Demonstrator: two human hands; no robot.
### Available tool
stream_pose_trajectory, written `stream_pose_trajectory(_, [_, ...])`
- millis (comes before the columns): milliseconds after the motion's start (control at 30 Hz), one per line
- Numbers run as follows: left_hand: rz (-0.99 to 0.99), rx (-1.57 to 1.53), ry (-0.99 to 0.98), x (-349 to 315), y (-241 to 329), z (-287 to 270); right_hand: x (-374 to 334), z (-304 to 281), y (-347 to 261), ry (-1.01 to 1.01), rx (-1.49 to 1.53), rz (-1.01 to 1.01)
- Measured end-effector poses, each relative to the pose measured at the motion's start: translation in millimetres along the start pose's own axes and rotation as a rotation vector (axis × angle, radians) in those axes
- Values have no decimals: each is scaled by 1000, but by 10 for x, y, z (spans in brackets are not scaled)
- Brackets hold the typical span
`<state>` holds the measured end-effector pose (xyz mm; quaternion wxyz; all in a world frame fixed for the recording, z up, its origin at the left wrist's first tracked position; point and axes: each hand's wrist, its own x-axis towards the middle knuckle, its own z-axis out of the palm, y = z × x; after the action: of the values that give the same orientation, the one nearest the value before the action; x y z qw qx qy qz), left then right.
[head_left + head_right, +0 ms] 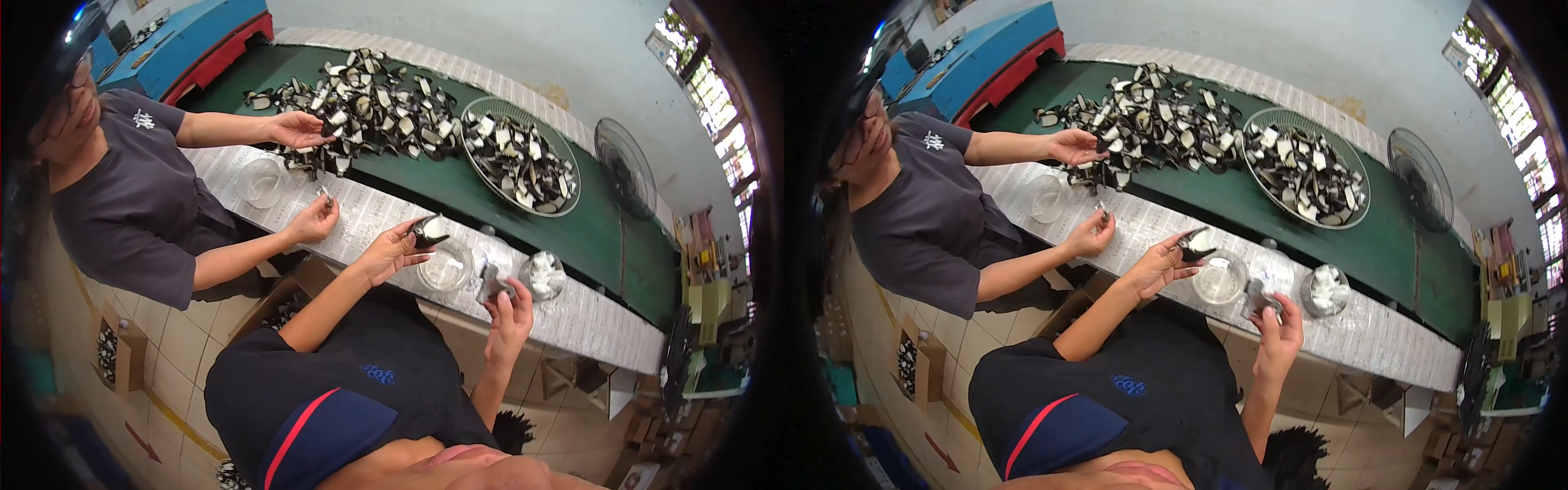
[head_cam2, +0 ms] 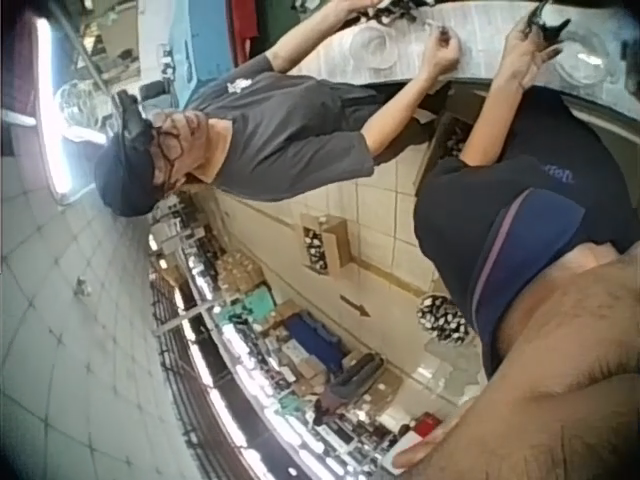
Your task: Assembling small components onto a shoe upper at a manufacturing workstation.
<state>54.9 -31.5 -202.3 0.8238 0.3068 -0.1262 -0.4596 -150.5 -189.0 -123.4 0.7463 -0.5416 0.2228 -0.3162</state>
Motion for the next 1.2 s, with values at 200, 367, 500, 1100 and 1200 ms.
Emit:
stream_pose_trajectory(200, [37,71,9,-115,-38,131,-33,306,-190,-141,-224,-116])
stream_pose_trajectory(367, [35,121,-45,-180,-74,166,-84,548,-294,-193,-635,-410])
stream_pose_trajectory(500, [9,133,-54,-229,-52,258,-44,560,-182,-212,-767,-586])
stream_pose_trajectory(1100, [-62,191,26,-235,-139,224,-63,554,177,-202,-999,-753])
stream_pose_trajectory(1200, [-56,208,20,-229,-142,217,-57,561,222,-189,-1018,-773])
